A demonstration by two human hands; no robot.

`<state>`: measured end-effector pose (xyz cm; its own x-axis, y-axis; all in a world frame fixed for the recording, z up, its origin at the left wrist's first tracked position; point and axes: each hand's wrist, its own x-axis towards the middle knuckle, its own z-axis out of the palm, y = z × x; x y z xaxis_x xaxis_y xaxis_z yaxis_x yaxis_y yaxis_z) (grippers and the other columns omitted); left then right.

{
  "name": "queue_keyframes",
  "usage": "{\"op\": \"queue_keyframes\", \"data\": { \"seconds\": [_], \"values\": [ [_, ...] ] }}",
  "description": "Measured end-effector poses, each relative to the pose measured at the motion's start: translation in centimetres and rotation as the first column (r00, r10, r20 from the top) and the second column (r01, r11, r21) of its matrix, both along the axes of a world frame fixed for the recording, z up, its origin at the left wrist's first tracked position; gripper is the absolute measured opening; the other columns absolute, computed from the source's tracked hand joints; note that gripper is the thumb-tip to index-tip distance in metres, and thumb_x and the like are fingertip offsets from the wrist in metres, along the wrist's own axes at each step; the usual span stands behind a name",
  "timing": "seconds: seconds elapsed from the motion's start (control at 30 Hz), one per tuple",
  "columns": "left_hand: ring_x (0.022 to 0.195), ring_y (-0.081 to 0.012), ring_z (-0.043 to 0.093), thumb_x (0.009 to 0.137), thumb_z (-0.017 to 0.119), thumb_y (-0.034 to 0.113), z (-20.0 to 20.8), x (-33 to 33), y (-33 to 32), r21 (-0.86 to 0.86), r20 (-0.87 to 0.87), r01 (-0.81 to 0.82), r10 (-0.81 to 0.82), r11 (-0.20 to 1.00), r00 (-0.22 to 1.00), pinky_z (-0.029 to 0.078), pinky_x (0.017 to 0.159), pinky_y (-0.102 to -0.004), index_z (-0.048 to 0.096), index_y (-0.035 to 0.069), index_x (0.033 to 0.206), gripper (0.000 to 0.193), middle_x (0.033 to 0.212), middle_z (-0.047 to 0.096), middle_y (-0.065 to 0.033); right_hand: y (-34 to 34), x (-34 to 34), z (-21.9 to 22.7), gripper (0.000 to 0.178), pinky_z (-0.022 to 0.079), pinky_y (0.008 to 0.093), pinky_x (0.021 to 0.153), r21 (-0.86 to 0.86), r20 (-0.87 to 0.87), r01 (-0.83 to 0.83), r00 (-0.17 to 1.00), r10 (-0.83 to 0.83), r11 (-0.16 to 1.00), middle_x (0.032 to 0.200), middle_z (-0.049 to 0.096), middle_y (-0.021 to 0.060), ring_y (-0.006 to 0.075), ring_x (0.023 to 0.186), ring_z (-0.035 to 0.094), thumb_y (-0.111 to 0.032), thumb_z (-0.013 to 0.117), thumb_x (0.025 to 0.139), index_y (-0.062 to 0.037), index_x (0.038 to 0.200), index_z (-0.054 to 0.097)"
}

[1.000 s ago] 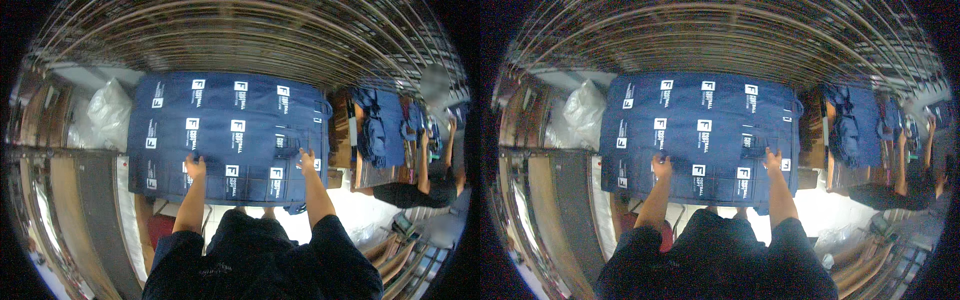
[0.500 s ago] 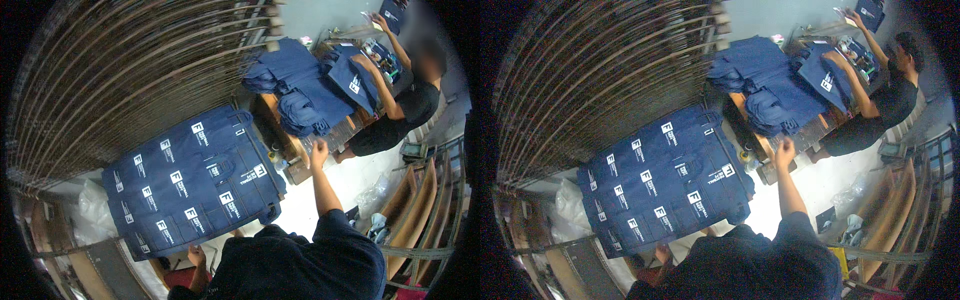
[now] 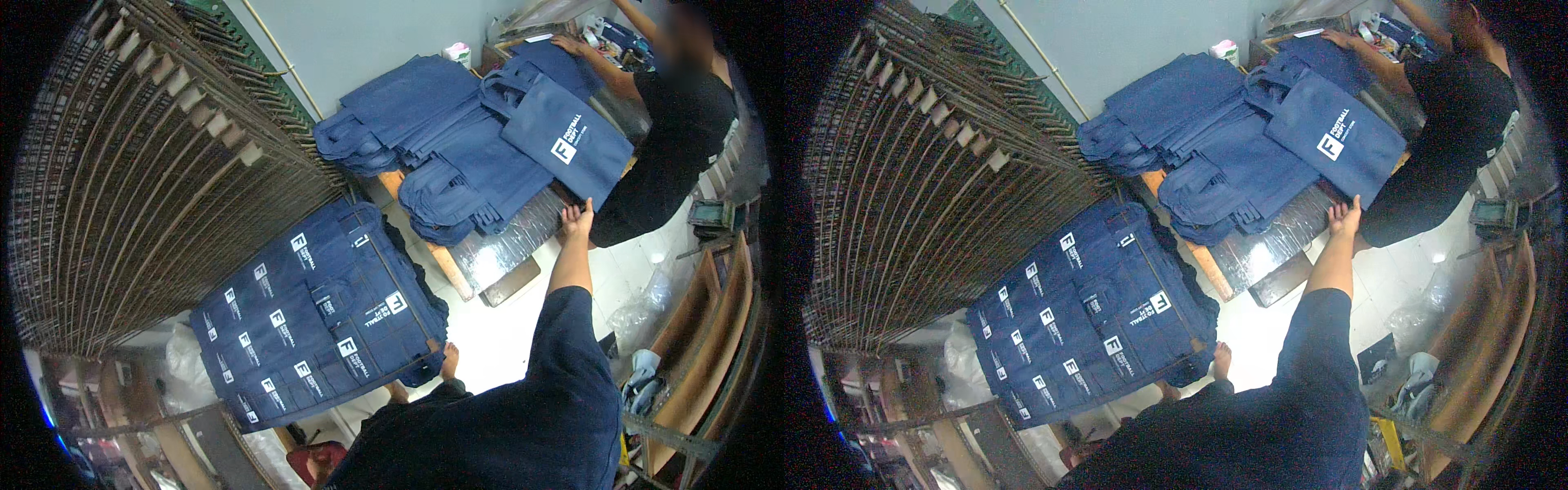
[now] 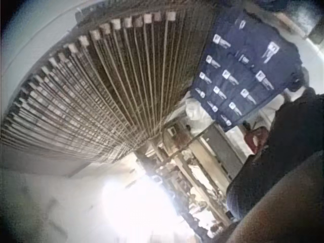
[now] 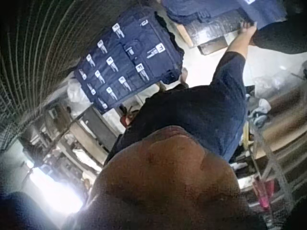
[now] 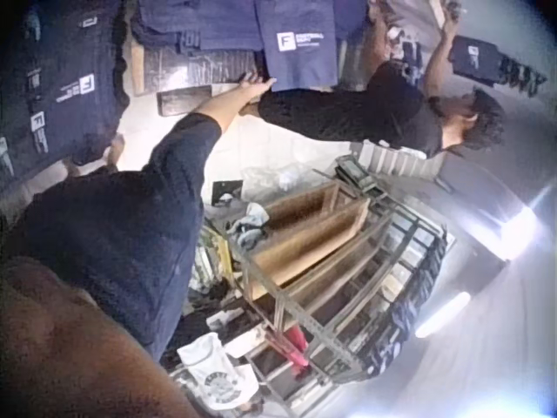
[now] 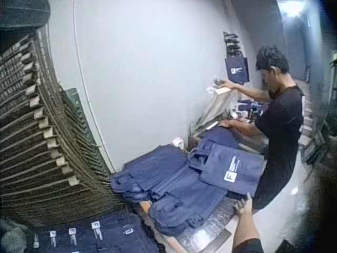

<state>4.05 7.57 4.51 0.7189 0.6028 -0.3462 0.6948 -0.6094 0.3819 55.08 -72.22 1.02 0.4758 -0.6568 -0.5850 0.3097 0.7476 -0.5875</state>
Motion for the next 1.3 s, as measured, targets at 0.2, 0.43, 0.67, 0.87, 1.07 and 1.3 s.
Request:
{"op": "queue_keyframes", "data": {
  "seconds": [0.2, 0.43, 0.67, 0.87, 1.07, 1.3],
  "values": [
    [0.073, -0.0317, 0.061, 0.075, 0.062, 0.022, 3.3, 6.5, -2.6, 0.216, 0.081, 0.109, -0.129, 0.970, 0.988, 0.048, 0.065, -0.0363, 0.059, 0.003, 0.092, 0.026, 0.080, 0.063, -0.0153, -3.9, 2.5, 5.2, 0.038, 0.050, 0.0292, 0.057, -0.542, -0.087, 0.148, 0.969, -0.230, 0.827, 0.098, 0.056, 0.0108, 0.0212, 0.078, 0.059, -0.003, 0.060, 0.077, -0.0043, 0.112, 0.046],
    [0.077, -0.0290, 0.060, 0.075, 0.064, 0.013, 10.7, 25.1, -14.7, 0.177, 0.464, 0.375, -0.413, 0.910, 0.784, 0.047, 0.068, -0.0337, 0.059, 0.003, 0.100, 0.028, 0.084, 0.061, -0.0139, 7.0, -2.3, 29.1, 0.039, 0.043, 0.0234, 0.069, -0.978, -0.203, -0.211, 0.938, 0.281, -0.002, 0.093, 0.057, 0.0054, 0.0130, 0.074, 0.053, 0.001, 0.053, 0.081, -0.0031, 0.119, 0.046],
    [0.118, -0.0364, 0.037, 0.063, 0.074, 0.031, 23.9, 34.4, -25.8, 0.402, 0.747, 0.622, -0.634, 0.672, 0.202, 0.035, 0.095, -0.0439, 0.045, 0.012, 0.124, 0.071, 0.128, 0.037, -0.0148, 23.9, -11.2, 41.3, 0.032, 0.040, 0.0413, 0.072, -0.392, -0.717, 0.111, 0.585, 0.379, -0.913, 0.085, 0.058, 0.0193, 0.0355, 0.079, 0.054, 0.008, 0.048, 0.065, -0.0009, 0.094, 0.058],
    [0.113, -0.0338, 0.038, 0.072, 0.065, 0.036, 26.5, 32.7, -26.1, 0.438, 0.640, 0.680, -0.735, 0.588, 0.224, 0.030, 0.095, -0.0467, 0.048, 0.011, 0.115, 0.053, 0.120, 0.043, -0.0166, 28.7, -14.6, 43.8, 0.027, 0.040, 0.0406, 0.072, -0.307, -0.817, 0.142, 0.467, 0.338, -0.941, 0.084, 0.057, 0.0175, 0.0355, 0.083, 0.053, 0.006, 0.049, 0.067, 0.0005, 0.093, 0.055],
    [0.060, -0.0327, 0.057, 0.083, 0.055, 0.021, 26.1, 29.4, -23.7, -0.035, 0.756, 0.837, -0.534, 0.545, 0.379, 0.042, 0.052, -0.0386, 0.056, 0.002, 0.091, 0.021, 0.072, 0.059, -0.0177, 30.7, -11.6, 39.8, 0.034, 0.038, 0.0337, 0.089, -0.638, -0.670, -0.015, 0.503, 0.546, -0.770, 0.106, 0.056, 0.0170, 0.0269, 0.100, 0.054, -0.004, 0.056, 0.079, -0.0009, 0.112, 0.050],
    [0.079, -0.0140, 0.058, 0.086, 0.051, 0.010, 24.3, 31.1, -25.0, -0.345, 0.868, 0.756, -0.117, 0.556, 0.482, 0.046, 0.070, -0.0282, 0.052, -0.002, 0.111, 0.027, 0.093, 0.063, -0.0123, 16.3, -13.2, 14.4, 0.035, 0.039, 0.0265, 0.057, -0.807, -0.580, -0.553, 0.672, 0.461, -0.209, 0.076, 0.054, 0.0018, 0.0110, 0.070, 0.050, -0.040, 0.051, 0.086, -0.0072, 0.075, 0.054]
  ]
}}
